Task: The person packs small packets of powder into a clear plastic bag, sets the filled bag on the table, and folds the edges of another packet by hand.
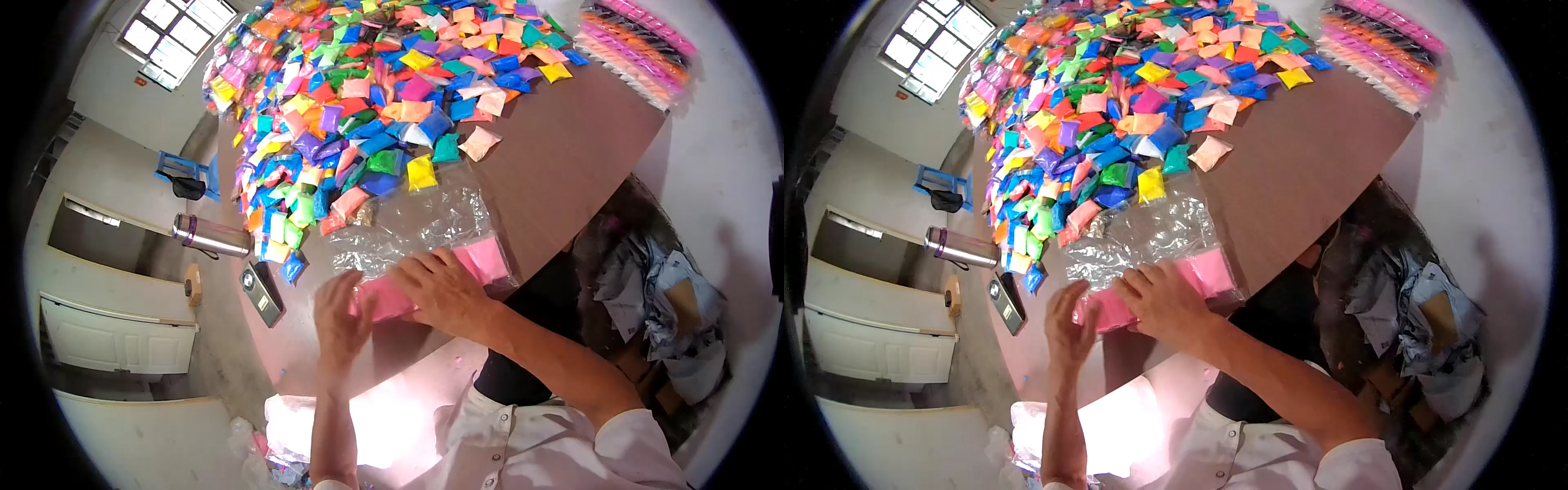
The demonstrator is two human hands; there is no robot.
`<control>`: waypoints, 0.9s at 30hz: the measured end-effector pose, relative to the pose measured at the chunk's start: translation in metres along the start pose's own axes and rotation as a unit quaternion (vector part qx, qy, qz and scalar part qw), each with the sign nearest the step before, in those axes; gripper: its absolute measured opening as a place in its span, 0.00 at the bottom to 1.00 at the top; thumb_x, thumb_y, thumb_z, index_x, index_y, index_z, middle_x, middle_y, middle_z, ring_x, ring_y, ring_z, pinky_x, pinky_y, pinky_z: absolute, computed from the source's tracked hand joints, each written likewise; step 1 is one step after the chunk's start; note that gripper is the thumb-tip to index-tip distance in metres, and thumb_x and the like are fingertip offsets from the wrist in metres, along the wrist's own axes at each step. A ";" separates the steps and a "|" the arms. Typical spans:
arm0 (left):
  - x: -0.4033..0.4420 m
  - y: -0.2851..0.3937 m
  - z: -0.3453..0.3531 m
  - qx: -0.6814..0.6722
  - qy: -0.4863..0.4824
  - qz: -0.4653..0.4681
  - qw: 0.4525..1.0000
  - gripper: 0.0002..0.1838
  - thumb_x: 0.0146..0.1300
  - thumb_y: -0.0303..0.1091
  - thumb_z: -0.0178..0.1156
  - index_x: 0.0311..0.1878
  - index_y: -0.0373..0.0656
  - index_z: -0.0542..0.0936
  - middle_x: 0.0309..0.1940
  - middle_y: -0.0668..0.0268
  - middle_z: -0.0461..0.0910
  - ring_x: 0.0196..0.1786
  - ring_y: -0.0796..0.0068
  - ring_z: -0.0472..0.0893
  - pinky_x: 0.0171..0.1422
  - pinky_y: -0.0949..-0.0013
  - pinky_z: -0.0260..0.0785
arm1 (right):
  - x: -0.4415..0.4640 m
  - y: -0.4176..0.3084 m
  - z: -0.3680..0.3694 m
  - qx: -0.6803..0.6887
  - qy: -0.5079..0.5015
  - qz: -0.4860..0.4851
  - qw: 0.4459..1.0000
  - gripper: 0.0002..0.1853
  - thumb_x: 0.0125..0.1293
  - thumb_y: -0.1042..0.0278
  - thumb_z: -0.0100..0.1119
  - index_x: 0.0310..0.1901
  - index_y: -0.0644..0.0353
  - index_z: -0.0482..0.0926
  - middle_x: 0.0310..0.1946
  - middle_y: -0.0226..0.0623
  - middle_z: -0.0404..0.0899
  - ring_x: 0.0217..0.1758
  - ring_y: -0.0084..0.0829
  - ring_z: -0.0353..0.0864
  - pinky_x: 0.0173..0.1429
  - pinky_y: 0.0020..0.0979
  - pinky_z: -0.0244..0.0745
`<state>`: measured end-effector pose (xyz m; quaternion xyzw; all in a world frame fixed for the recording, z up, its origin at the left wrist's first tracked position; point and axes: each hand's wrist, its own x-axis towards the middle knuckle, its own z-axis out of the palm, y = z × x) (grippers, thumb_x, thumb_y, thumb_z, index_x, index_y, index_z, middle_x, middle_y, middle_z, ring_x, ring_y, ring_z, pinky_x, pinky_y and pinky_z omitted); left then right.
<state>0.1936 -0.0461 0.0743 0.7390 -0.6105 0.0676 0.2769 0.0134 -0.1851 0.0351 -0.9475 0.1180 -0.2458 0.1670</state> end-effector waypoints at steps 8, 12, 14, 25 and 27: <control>-0.026 0.019 0.008 0.043 -0.073 0.018 0.996 0.31 0.69 0.56 0.66 0.60 0.37 0.81 0.55 0.50 0.84 0.59 0.45 0.80 0.68 0.47 0.68 | -0.009 -0.007 -0.001 0.033 -0.031 0.035 0.998 0.37 0.54 0.55 0.79 0.65 0.55 0.76 0.57 0.34 0.79 0.64 0.33 0.76 0.68 0.39 0.64; -0.043 0.018 0.014 0.029 -0.070 0.027 0.997 0.35 0.67 0.61 0.66 0.61 0.37 0.79 0.54 0.50 0.84 0.57 0.44 0.80 0.67 0.47 0.68 | -0.026 -0.011 -0.002 0.013 -0.009 0.022 1.000 0.36 0.56 0.52 0.78 0.65 0.55 0.76 0.56 0.33 0.80 0.64 0.33 0.77 0.67 0.39 0.65; -0.050 0.020 0.014 0.034 -0.064 0.024 0.997 0.38 0.66 0.65 0.65 0.61 0.37 0.79 0.55 0.50 0.83 0.57 0.45 0.80 0.66 0.47 0.68 | -0.031 -0.013 -0.003 0.002 -0.003 0.017 1.000 0.36 0.56 0.50 0.78 0.65 0.55 0.76 0.56 0.33 0.80 0.64 0.33 0.77 0.67 0.39 0.65; -0.072 0.037 0.015 0.057 -0.017 0.064 0.996 0.39 0.55 0.68 0.75 0.51 0.38 0.83 0.46 0.58 0.84 0.49 0.52 0.83 0.55 0.51 0.75 | -0.056 -0.029 -0.013 0.011 -0.022 0.023 0.999 0.37 0.57 0.50 0.78 0.66 0.56 0.76 0.60 0.40 0.78 0.66 0.39 0.76 0.70 0.42 0.65; -0.076 0.030 0.015 0.053 -0.050 0.069 0.995 0.40 0.66 0.69 0.65 0.58 0.35 0.80 0.50 0.52 0.83 0.51 0.47 0.81 0.57 0.48 0.73 | -0.054 -0.025 -0.025 -0.003 -0.002 0.008 1.000 0.37 0.57 0.48 0.77 0.65 0.56 0.77 0.60 0.42 0.78 0.66 0.40 0.76 0.71 0.44 0.64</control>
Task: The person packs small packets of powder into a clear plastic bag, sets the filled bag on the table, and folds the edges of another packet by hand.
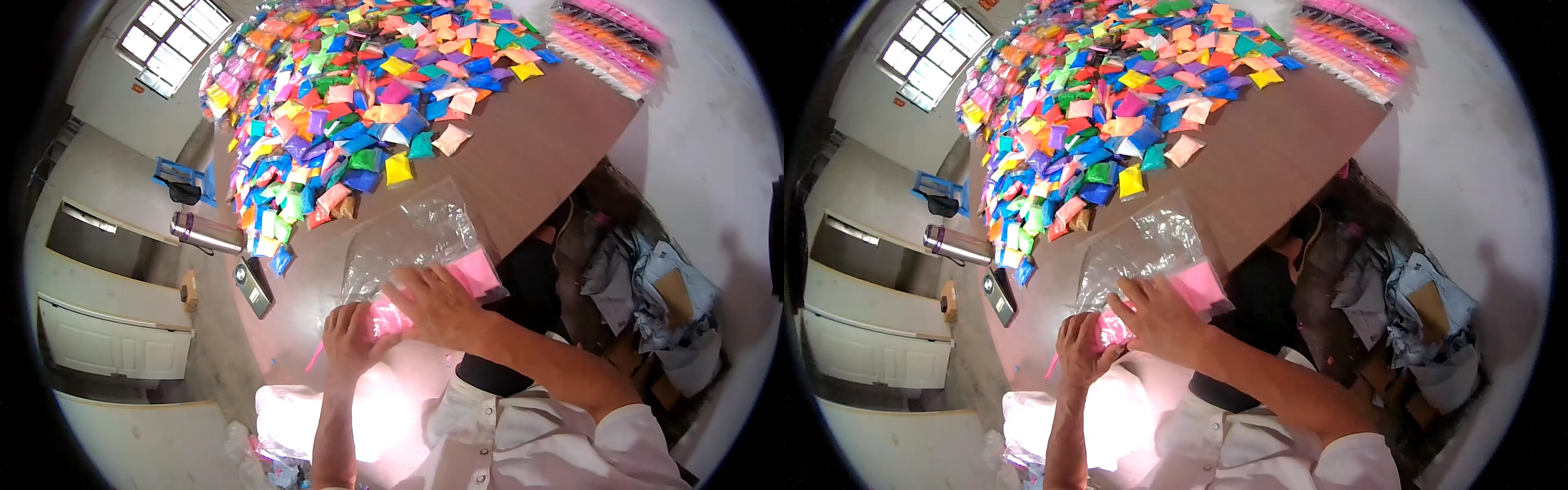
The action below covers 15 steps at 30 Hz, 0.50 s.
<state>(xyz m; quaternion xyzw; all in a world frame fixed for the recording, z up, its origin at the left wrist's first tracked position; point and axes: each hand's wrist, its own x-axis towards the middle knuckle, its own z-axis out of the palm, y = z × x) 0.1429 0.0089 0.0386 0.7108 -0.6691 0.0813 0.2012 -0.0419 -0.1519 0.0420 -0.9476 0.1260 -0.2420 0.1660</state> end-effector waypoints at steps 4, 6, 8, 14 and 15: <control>0.003 0.003 -0.004 -0.009 -0.001 -0.010 1.000 0.39 0.66 0.68 0.65 0.56 0.36 0.81 0.50 0.53 0.84 0.50 0.49 0.81 0.57 0.49 0.74 | -0.005 0.021 -0.029 -0.003 -0.008 0.002 1.000 0.37 0.55 0.42 0.76 0.61 0.57 0.80 0.59 0.41 0.78 0.67 0.42 0.76 0.73 0.47 0.63; -0.001 -0.002 -0.001 -0.009 0.000 -0.011 1.000 0.39 0.65 0.68 0.66 0.56 0.36 0.82 0.50 0.53 0.84 0.50 0.49 0.81 0.57 0.49 0.74 | -0.010 0.028 -0.039 0.025 -0.078 0.046 0.996 0.37 0.56 0.38 0.75 0.59 0.57 0.81 0.58 0.39 0.79 0.67 0.40 0.76 0.74 0.46 0.63; 0.000 -0.004 0.001 -0.009 0.001 -0.010 1.000 0.38 0.65 0.68 0.66 0.56 0.36 0.82 0.50 0.53 0.84 0.50 0.49 0.81 0.57 0.49 0.74 | -0.017 0.034 -0.031 0.031 -0.036 0.028 0.998 0.36 0.57 0.35 0.74 0.58 0.55 0.81 0.55 0.36 0.80 0.65 0.37 0.77 0.73 0.45 0.63; 0.003 0.004 -0.008 -0.018 -0.022 -0.023 0.999 0.38 0.60 0.65 0.73 0.57 0.38 0.82 0.51 0.54 0.83 0.52 0.49 0.81 0.57 0.48 0.75 | -0.022 0.038 -0.033 0.037 -0.039 0.032 0.998 0.35 0.58 0.33 0.73 0.57 0.51 0.81 0.52 0.35 0.80 0.61 0.35 0.78 0.69 0.42 0.64; 0.007 0.008 -0.011 -0.021 -0.023 -0.029 0.999 0.36 0.56 0.63 0.76 0.54 0.39 0.82 0.50 0.56 0.83 0.51 0.50 0.82 0.57 0.50 0.74 | -0.023 0.040 -0.031 0.037 -0.039 0.033 0.998 0.35 0.58 0.33 0.73 0.57 0.51 0.81 0.52 0.35 0.80 0.61 0.35 0.78 0.69 0.42 0.64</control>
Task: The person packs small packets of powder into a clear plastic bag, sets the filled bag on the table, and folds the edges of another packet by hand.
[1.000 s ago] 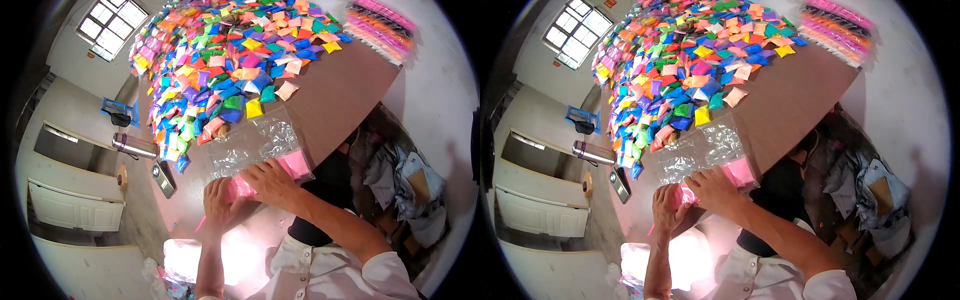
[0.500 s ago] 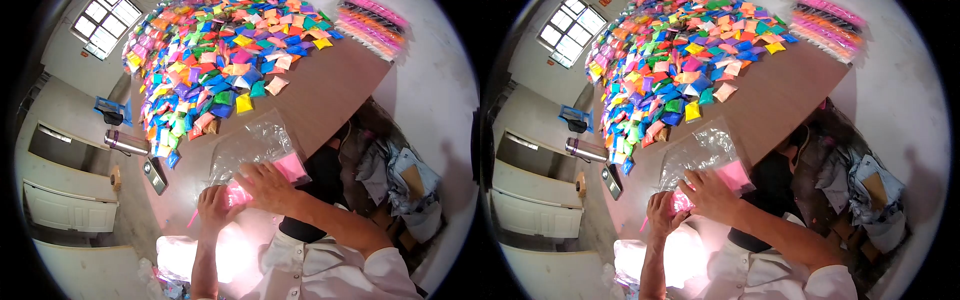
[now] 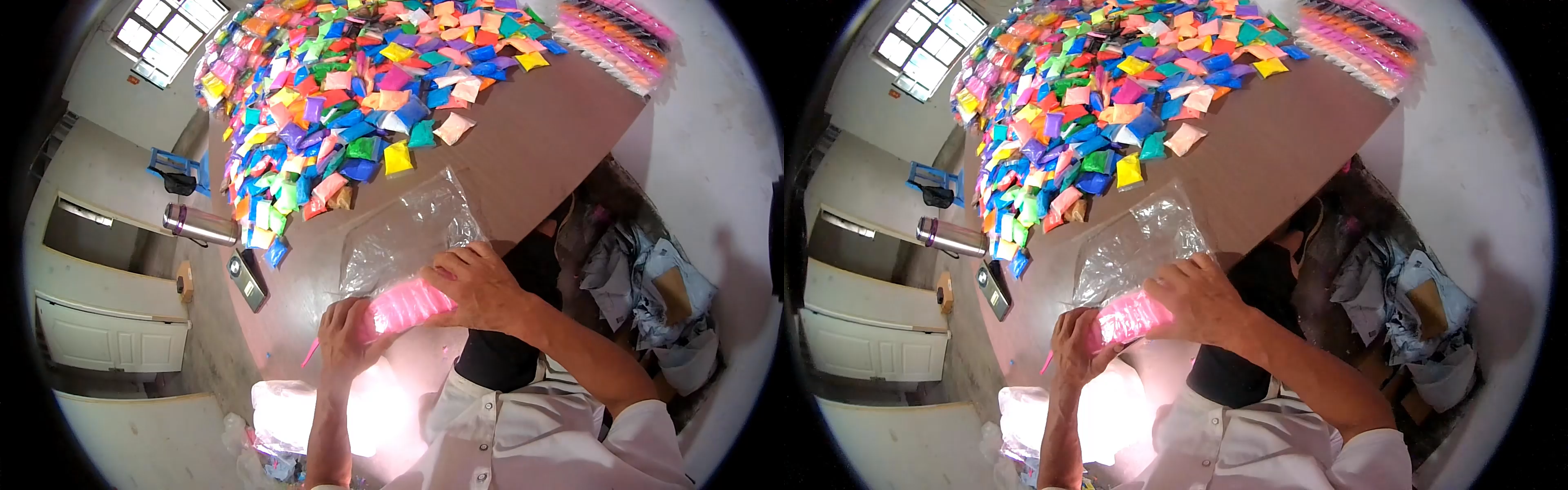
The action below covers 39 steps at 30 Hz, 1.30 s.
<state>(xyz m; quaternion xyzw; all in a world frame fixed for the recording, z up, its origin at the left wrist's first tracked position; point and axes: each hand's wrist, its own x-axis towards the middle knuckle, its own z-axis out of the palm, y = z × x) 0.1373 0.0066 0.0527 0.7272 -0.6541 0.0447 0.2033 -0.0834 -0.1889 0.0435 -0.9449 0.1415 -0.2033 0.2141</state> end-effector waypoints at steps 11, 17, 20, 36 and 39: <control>0.040 0.045 0.011 -0.014 -0.058 0.049 0.997 0.47 0.53 0.64 0.79 0.66 0.37 0.79 0.58 0.52 0.81 0.58 0.47 0.81 0.65 0.47 0.73 | 0.001 0.002 0.002 -0.025 0.007 -0.011 1.000 0.35 0.58 0.32 0.72 0.58 0.51 0.82 0.52 0.34 0.80 0.61 0.36 0.78 0.68 0.43 0.65; 0.020 0.017 -0.005 -0.005 -0.081 -0.011 0.997 0.41 0.47 0.53 0.83 0.61 0.41 0.81 0.52 0.57 0.84 0.55 0.51 0.82 0.63 0.50 0.74 | -0.002 0.004 0.004 -0.026 0.005 -0.003 1.000 0.36 0.60 0.30 0.70 0.59 0.51 0.83 0.54 0.36 0.80 0.64 0.37 0.77 0.69 0.45 0.65; 0.013 0.013 -0.010 -0.012 -0.066 -0.011 0.998 0.39 0.48 0.52 0.83 0.59 0.40 0.81 0.52 0.56 0.83 0.56 0.52 0.82 0.63 0.51 0.74 | -0.002 0.005 0.005 -0.013 -0.011 0.005 1.000 0.35 0.61 0.29 0.69 0.59 0.49 0.83 0.56 0.38 0.79 0.64 0.39 0.76 0.69 0.47 0.65; -0.004 -0.011 -0.016 -0.028 -0.065 -0.054 0.996 0.40 0.53 0.64 0.78 0.56 0.37 0.83 0.51 0.52 0.85 0.56 0.45 0.82 0.64 0.48 0.74 | 0.005 0.004 -0.005 -0.020 -0.010 0.011 1.000 0.35 0.59 0.29 0.71 0.56 0.50 0.85 0.48 0.36 0.80 0.58 0.39 0.78 0.65 0.45 0.71; 0.003 -0.011 -0.018 -0.041 -0.024 -0.027 0.998 0.32 0.51 0.56 0.81 0.49 0.42 0.85 0.45 0.58 0.87 0.48 0.52 0.85 0.60 0.52 0.75 | 0.010 0.004 -0.010 -0.019 -0.033 0.021 0.999 0.35 0.58 0.29 0.71 0.55 0.50 0.86 0.47 0.36 0.82 0.58 0.38 0.79 0.64 0.44 0.72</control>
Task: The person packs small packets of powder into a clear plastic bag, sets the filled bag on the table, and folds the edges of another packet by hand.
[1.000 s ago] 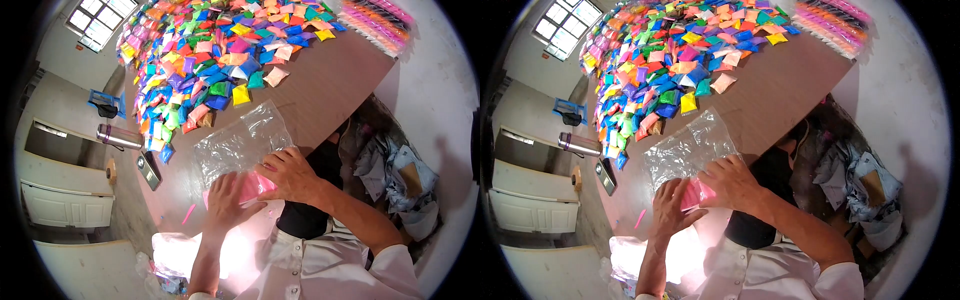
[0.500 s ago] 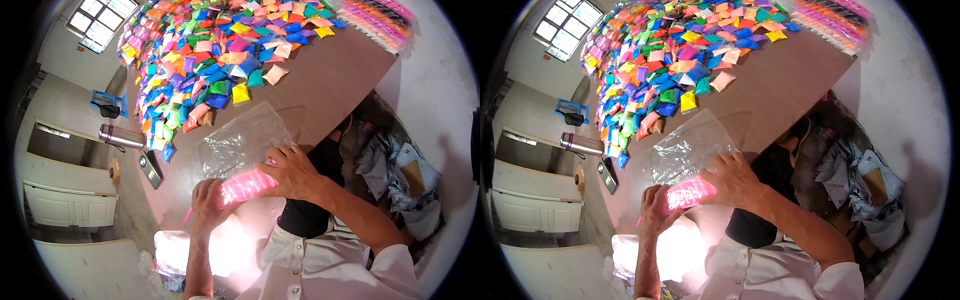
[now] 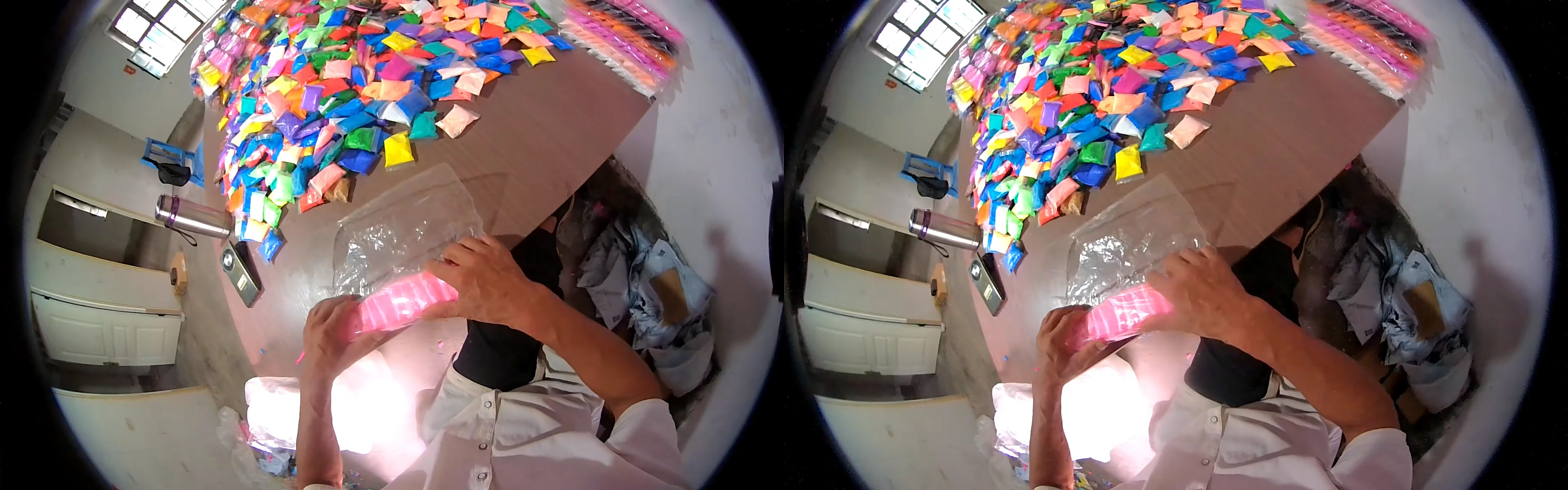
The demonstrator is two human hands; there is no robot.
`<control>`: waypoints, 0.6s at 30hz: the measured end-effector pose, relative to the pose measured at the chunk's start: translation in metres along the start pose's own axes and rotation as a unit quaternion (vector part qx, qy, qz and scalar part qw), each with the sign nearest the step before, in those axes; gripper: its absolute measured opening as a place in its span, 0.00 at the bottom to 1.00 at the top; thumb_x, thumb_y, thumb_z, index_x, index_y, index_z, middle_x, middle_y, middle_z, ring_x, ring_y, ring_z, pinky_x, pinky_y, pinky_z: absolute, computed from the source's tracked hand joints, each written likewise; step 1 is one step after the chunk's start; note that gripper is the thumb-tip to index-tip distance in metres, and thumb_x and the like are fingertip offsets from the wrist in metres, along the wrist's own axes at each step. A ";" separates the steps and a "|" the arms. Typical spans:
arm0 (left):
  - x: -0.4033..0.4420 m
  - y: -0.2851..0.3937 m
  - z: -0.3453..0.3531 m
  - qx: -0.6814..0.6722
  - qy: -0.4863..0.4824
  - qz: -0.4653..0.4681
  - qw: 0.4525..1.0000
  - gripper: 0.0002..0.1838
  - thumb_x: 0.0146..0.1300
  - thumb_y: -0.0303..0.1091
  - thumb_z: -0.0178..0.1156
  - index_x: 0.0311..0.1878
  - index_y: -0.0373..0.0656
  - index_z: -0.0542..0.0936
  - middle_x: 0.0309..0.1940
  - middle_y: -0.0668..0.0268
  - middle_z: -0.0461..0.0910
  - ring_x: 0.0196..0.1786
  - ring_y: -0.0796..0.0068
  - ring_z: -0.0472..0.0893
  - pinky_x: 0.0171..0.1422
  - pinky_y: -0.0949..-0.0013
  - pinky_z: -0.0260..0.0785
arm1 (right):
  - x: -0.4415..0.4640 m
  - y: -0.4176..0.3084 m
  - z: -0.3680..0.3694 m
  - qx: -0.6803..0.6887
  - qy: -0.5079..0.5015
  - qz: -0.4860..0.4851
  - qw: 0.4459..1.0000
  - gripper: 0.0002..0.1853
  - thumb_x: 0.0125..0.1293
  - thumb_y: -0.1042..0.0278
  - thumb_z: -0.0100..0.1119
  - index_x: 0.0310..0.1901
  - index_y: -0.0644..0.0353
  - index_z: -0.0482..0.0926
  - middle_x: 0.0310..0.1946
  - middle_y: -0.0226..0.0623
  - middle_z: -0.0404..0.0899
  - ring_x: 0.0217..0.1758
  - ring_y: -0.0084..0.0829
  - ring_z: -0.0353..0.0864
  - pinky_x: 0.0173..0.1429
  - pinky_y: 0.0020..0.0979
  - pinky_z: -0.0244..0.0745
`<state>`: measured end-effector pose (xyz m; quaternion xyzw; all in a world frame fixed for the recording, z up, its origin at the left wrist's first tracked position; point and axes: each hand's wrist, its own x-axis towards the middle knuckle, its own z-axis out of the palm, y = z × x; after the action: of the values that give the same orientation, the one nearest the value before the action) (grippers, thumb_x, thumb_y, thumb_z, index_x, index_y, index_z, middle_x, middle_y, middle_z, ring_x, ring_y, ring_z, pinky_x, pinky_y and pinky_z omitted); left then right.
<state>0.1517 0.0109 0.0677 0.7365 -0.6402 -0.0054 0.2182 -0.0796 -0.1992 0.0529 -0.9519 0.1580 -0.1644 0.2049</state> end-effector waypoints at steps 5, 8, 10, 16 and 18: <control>0.012 0.000 -0.020 -0.128 -0.054 -0.093 0.986 0.32 0.55 0.52 0.82 0.47 0.29 0.87 0.48 0.50 0.84 0.49 0.57 0.85 0.52 0.58 0.79 | 0.015 -0.002 -0.011 -0.011 -0.045 0.021 0.999 0.34 0.61 0.24 0.64 0.48 0.50 0.91 0.45 0.38 0.83 0.57 0.41 0.81 0.64 0.46 0.72; 0.021 -0.011 -0.022 -0.184 -0.079 -0.145 0.969 0.25 0.58 0.50 0.80 0.41 0.34 0.90 0.36 0.58 0.85 0.39 0.63 0.83 0.43 0.62 0.74 | 0.031 -0.001 -0.020 -0.018 -0.095 0.058 0.994 0.37 0.63 0.20 0.58 0.41 0.52 0.92 0.44 0.38 0.84 0.58 0.41 0.81 0.64 0.48 0.72; 0.032 -0.014 -0.028 -0.208 -0.106 -0.168 0.958 0.25 0.60 0.53 0.79 0.39 0.34 0.90 0.33 0.59 0.84 0.37 0.66 0.82 0.40 0.62 0.72 | 0.043 0.004 -0.025 -0.010 -0.121 0.053 0.991 0.37 0.63 0.20 0.59 0.39 0.53 0.92 0.42 0.39 0.85 0.56 0.43 0.83 0.61 0.49 0.74; 0.053 -0.036 -0.030 -0.279 -0.193 -0.273 0.900 0.32 0.66 0.62 0.72 0.36 0.34 0.91 0.26 0.60 0.83 0.32 0.71 0.80 0.37 0.63 0.69 | 0.079 0.019 -0.034 0.022 -0.190 0.077 0.978 0.37 0.59 0.21 0.64 0.34 0.57 0.91 0.31 0.47 0.88 0.40 0.52 0.88 0.46 0.52 0.79; 0.059 -0.044 -0.028 -0.242 -0.194 -0.284 0.907 0.34 0.66 0.64 0.70 0.35 0.34 0.91 0.24 0.61 0.85 0.30 0.72 0.80 0.36 0.64 0.70 | 0.086 0.023 -0.032 0.021 -0.161 0.066 0.984 0.37 0.58 0.21 0.66 0.33 0.57 0.90 0.28 0.48 0.87 0.36 0.53 0.88 0.44 0.52 0.79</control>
<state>0.2115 -0.0329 0.0945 0.7962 -0.4125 -0.3650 0.2503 -0.0205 -0.2615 0.0920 -0.9489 0.1814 0.0018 0.2582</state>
